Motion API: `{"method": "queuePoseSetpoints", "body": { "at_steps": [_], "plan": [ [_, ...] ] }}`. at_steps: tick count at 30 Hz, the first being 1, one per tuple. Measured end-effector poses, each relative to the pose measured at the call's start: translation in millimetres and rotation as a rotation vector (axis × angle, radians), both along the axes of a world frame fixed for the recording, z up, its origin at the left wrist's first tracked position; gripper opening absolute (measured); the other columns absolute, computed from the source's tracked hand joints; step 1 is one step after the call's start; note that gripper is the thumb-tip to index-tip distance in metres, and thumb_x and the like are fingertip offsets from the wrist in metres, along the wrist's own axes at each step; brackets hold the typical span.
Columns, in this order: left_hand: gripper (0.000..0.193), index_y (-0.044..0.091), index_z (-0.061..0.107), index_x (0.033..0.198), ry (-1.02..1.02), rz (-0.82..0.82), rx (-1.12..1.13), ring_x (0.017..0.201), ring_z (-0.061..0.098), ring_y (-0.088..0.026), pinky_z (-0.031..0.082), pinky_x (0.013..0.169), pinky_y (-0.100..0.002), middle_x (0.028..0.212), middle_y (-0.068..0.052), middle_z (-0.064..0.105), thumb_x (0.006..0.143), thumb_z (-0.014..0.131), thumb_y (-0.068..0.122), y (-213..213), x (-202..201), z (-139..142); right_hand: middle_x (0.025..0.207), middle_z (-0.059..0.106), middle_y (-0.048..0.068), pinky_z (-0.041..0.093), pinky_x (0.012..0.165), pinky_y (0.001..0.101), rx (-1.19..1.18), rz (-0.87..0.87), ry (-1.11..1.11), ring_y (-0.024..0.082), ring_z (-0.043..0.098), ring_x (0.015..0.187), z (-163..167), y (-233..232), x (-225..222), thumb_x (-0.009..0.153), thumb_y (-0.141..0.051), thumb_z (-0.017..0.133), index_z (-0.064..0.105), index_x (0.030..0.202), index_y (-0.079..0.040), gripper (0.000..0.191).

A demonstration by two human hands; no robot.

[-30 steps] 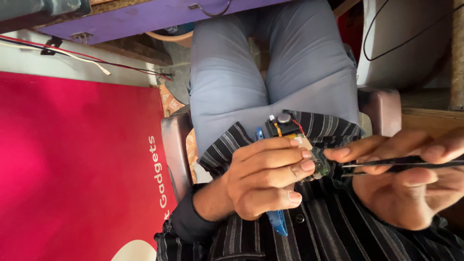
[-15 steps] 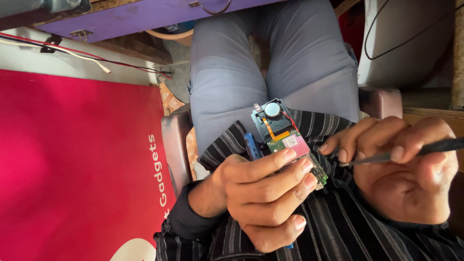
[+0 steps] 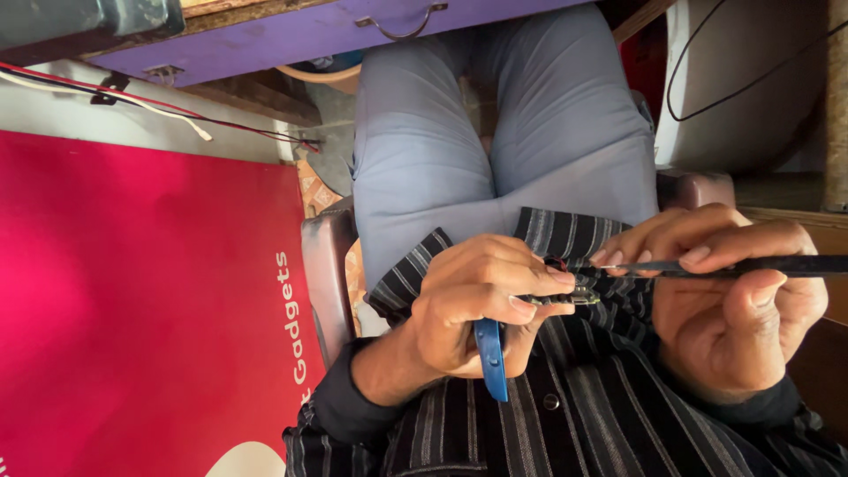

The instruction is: The person sits at a repair counter holding a small blue feature phone, pries off the back cover, removes the battery, and separates the housing to expose the internal board. They use tweezers to work on the board, attach a USB cable connector to it, and finally handle red and white wires near the bench.

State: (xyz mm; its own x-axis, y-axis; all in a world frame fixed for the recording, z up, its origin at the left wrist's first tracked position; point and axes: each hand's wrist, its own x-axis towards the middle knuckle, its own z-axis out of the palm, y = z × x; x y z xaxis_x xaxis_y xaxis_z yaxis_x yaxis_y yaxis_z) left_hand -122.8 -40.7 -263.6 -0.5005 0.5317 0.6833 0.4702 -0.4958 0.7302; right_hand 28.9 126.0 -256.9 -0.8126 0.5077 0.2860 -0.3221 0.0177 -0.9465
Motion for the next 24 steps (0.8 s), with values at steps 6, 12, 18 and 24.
{"method": "queuePoseSetpoints", "body": {
  "at_steps": [6, 12, 18, 24],
  "plan": [
    [0.050, 0.007, 0.047, 0.117, -0.031, 0.018, -0.021, 0.090, 0.076, -0.027, 0.063, 0.077, -0.036, 0.104, -0.015, 0.073, 0.088, 0.082, -0.010, -2, 1, -3, 0.089, 0.059, 0.023, 0.062, 0.068, 0.0471, 0.136, -0.139, -0.044, 0.032, 0.070, 0.071, 5, 0, -12, 0.111, -0.037, 0.052, 0.054, 0.106, 0.002, 0.039],
    [0.035, 0.000, 0.055, 0.127, -0.486, -0.160, -0.262, 0.097, 0.076, -0.018, 0.064, 0.088, -0.031, 0.104, -0.012, 0.072, 0.100, 0.076, -0.004, -12, -8, -10, 0.085, 0.069, 0.018, 0.052, 0.066, 0.0444, 0.896, -0.161, -0.801, 0.033, 0.066, 0.066, -1, 24, -19, 0.099, -0.029, 0.065, 0.072, 0.114, 0.001, 0.034],
    [0.027, -0.003, 0.062, 0.116, -0.891, -0.363, -0.393, 0.095, 0.072, -0.014, 0.060, 0.084, -0.028, 0.101, -0.009, 0.073, 0.092, 0.075, -0.004, -7, -32, -44, 0.095, 0.073, 0.017, 0.057, 0.068, 0.0503, 1.104, 0.014, -1.091, 0.041, 0.070, 0.080, -88, 32, -15, 0.092, -0.037, 0.070, 0.069, 0.107, -0.002, 0.038],
    [0.015, -0.002, 0.067, 0.106, -0.880, -0.430, -0.544, 0.088, 0.069, -0.011, 0.056, 0.080, -0.027, 0.097, -0.007, 0.073, 0.095, 0.076, -0.002, -13, -25, -73, 0.087, 0.071, 0.014, 0.056, 0.066, 0.0499, 1.248, -0.041, -0.976, 0.037, 0.069, 0.069, -72, 33, -18, 0.078, -0.046, 0.078, 0.073, 0.092, -0.005, 0.043]
  ]
}}
